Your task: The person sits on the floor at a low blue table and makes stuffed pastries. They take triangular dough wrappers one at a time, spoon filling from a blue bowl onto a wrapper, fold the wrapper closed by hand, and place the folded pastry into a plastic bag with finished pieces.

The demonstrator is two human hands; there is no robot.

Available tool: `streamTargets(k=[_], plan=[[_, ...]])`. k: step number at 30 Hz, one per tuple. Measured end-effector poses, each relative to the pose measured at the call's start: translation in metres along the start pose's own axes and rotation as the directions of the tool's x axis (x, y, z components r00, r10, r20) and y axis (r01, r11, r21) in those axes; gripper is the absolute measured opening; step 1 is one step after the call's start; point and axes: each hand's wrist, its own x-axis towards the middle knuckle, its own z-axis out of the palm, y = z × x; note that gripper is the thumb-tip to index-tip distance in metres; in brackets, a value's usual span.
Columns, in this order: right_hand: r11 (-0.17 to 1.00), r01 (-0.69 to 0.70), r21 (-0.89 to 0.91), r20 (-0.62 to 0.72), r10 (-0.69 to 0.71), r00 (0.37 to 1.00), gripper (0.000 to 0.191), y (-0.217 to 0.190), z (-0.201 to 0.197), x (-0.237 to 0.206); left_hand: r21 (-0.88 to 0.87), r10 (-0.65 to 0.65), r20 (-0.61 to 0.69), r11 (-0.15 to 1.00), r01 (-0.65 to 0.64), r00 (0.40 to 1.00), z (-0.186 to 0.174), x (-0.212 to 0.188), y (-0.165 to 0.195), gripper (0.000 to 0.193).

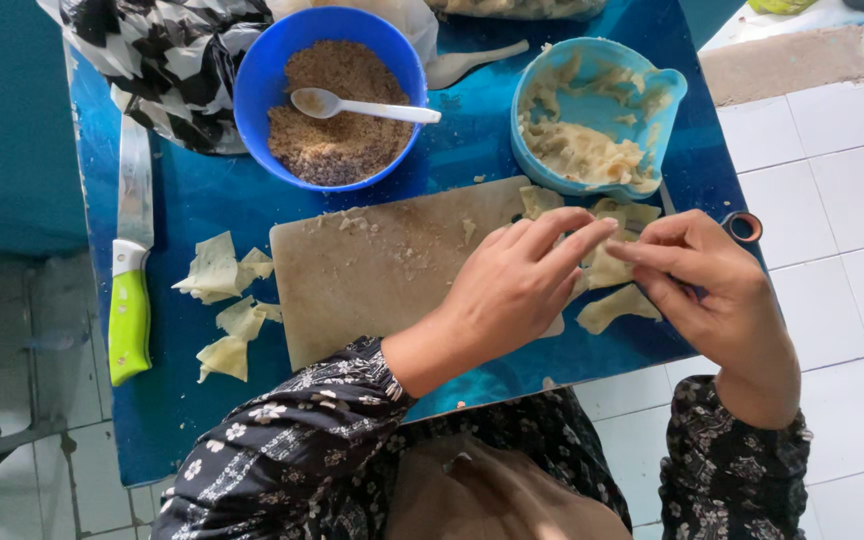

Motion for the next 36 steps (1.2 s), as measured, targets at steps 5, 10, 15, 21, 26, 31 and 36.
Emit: streamTargets(k=[5,10,15,21,26,31,36], plan=[[0.947,-0.268,0.177,-0.210,0.303,0.929,0.014,0.002,0.010,0.004,0.120,0.025,0.122,0.992,-0.040,0.992,0.004,-0.001,0.000,0.050],[0.878,0.122,-0.462,0.032,-0.121,0.992,0.026,0.009,0.005,0.021,0.240,0.098,0.202,0.960,-0.146,0.974,0.007,-0.006,-0.006,0.020],[0.886,0.051,-0.461,-0.042,-0.079,0.996,0.019,0.015,0.012,0.022,0.217,0.087,0.060,0.971,-0.098,0.994,0.009,-0.006,-0.008,0.013],[0.980,-0.150,-0.131,-0.266,0.111,0.957,0.006,0.038,0.010,0.020,0.272,-0.036,-0.034,0.961,0.044,0.999,0.007,-0.005,-0.008,0.014],[0.948,-0.224,0.227,-0.211,0.273,0.939,0.011,0.052,-0.003,0.014,0.215,-0.004,-0.014,0.977,0.006,1.000,0.002,-0.003,-0.004,0.024],[0.880,-0.181,0.440,-0.088,0.242,0.966,0.011,0.055,-0.008,0.007,0.117,0.056,-0.046,0.992,-0.050,0.997,0.004,0.002,0.006,0.044],[0.815,-0.188,0.548,-0.029,0.243,0.970,0.014,0.064,-0.008,0.007,-0.060,-0.078,-0.049,0.995,0.075,0.996,0.017,0.007,0.000,0.046]])
